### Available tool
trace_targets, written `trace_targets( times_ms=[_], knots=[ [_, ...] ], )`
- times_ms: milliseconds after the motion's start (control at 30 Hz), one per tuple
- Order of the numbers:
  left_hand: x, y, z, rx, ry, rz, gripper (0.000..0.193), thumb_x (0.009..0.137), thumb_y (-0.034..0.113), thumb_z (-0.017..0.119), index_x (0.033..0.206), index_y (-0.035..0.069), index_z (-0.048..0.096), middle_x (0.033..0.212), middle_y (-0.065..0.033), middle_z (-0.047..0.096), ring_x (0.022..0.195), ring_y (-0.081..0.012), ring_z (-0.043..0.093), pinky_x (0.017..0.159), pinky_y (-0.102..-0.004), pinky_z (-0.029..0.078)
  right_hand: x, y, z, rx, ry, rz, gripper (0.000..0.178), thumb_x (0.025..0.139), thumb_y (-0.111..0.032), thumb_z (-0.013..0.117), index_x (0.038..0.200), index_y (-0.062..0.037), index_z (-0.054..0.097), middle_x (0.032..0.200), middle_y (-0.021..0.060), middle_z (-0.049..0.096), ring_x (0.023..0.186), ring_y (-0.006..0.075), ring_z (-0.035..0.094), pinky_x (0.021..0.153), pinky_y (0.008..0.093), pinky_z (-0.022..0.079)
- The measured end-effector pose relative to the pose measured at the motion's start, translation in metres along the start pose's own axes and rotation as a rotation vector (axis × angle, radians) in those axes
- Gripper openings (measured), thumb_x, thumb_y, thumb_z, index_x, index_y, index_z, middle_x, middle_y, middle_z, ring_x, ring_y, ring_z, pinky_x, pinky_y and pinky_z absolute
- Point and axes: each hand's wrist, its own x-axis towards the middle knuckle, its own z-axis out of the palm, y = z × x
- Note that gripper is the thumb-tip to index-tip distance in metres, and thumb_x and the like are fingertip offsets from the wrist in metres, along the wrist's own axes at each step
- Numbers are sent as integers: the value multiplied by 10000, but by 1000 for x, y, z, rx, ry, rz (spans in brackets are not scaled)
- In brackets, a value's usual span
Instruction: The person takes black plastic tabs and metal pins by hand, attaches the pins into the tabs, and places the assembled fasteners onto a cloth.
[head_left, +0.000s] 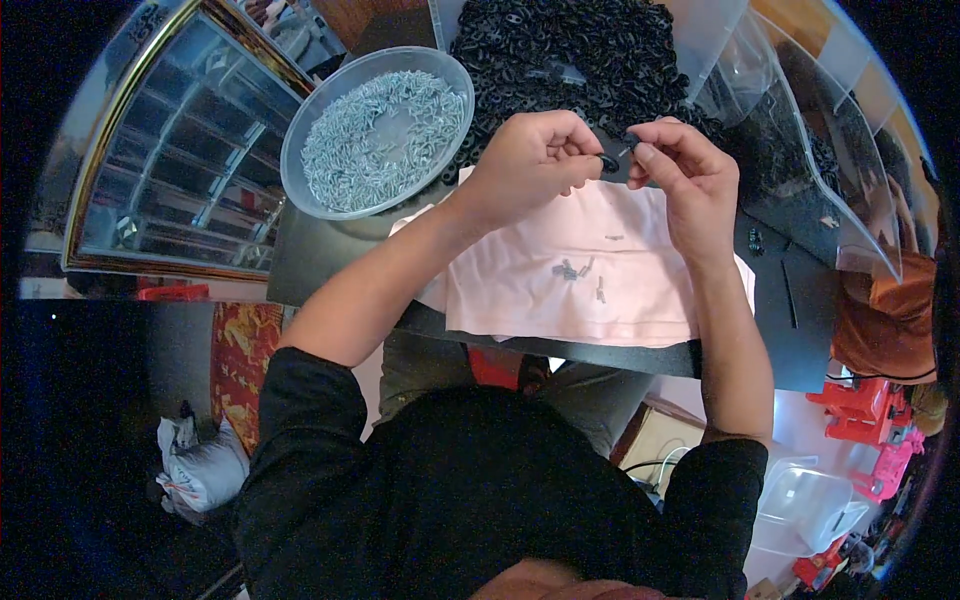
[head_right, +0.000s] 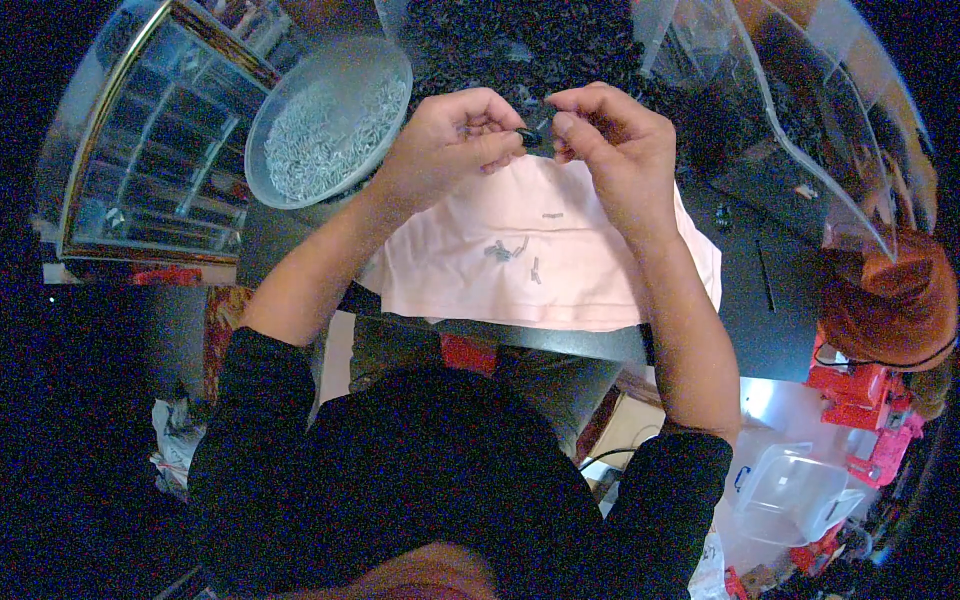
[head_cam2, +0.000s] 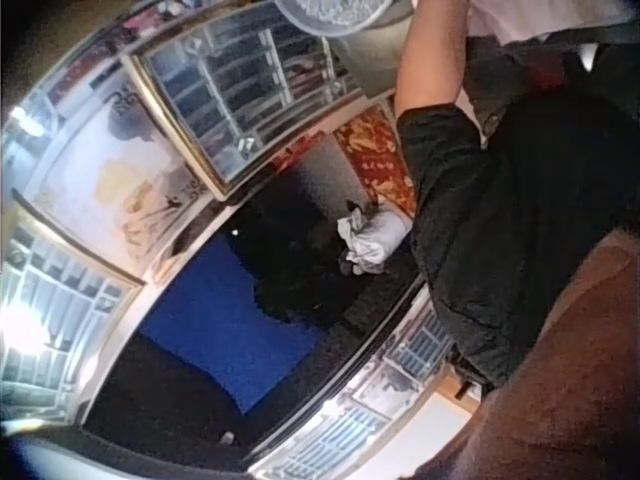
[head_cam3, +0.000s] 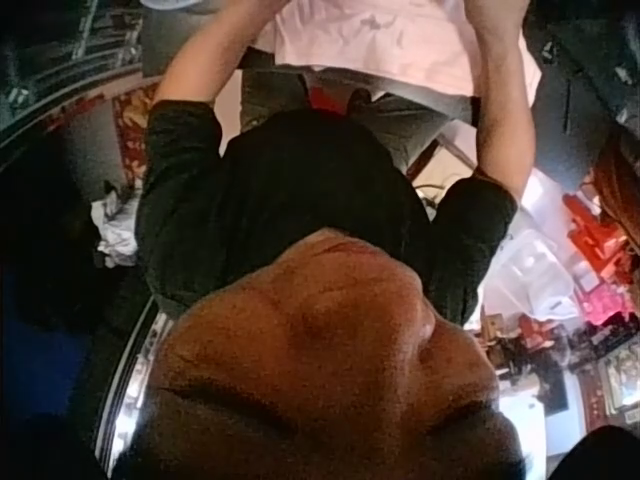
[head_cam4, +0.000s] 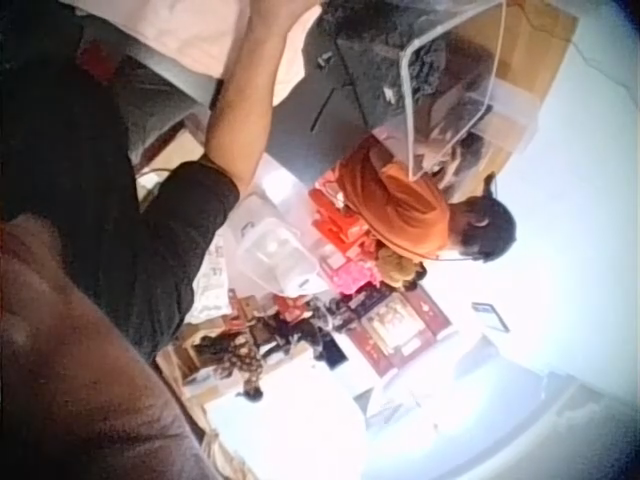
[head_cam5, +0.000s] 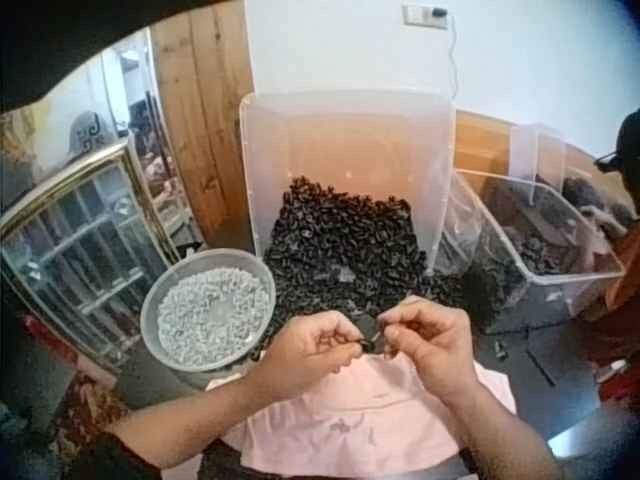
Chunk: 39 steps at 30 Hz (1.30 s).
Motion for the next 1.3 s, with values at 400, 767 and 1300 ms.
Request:
trace_targets(
  times_ms=[400, 767, 1300],
  knots=[
    [-2, 0, 7, -212, 7, -171, 111, 725, 43, 582, 785, -11, 507, 670, -100, 593, 546, -98, 565, 469, -204, 462, -1, 10, 3, 160, 79, 57, 127, 779, 2, 570, 899, 31, 598, 719, 51, 592, 609, 99, 555, 569, 211, 471],
    [-5, -6, 10, 160, 24, -57, 187, 765, 70, 564, 908, -43, 605, 675, -61, 597, 516, -73, 521, 459, -196, 436, 1, 10, 1, 41, 54, 2, 111, 781, 0, 567, 884, 9, 608, 730, 20, 580, 621, 77, 546, 558, 203, 470],
    [-6, -3, 9, 127, -4, -83, 151, 790, 102, 547, 807, -33, 610, 628, -40, 577, 507, -68, 507, 420, -201, 420, 0, 9, 1, -100, -38, -75, 95, 755, 11, 583, 843, 21, 617, 735, 20, 544, 596, 61, 510, 515, 185, 421]
  ],
)
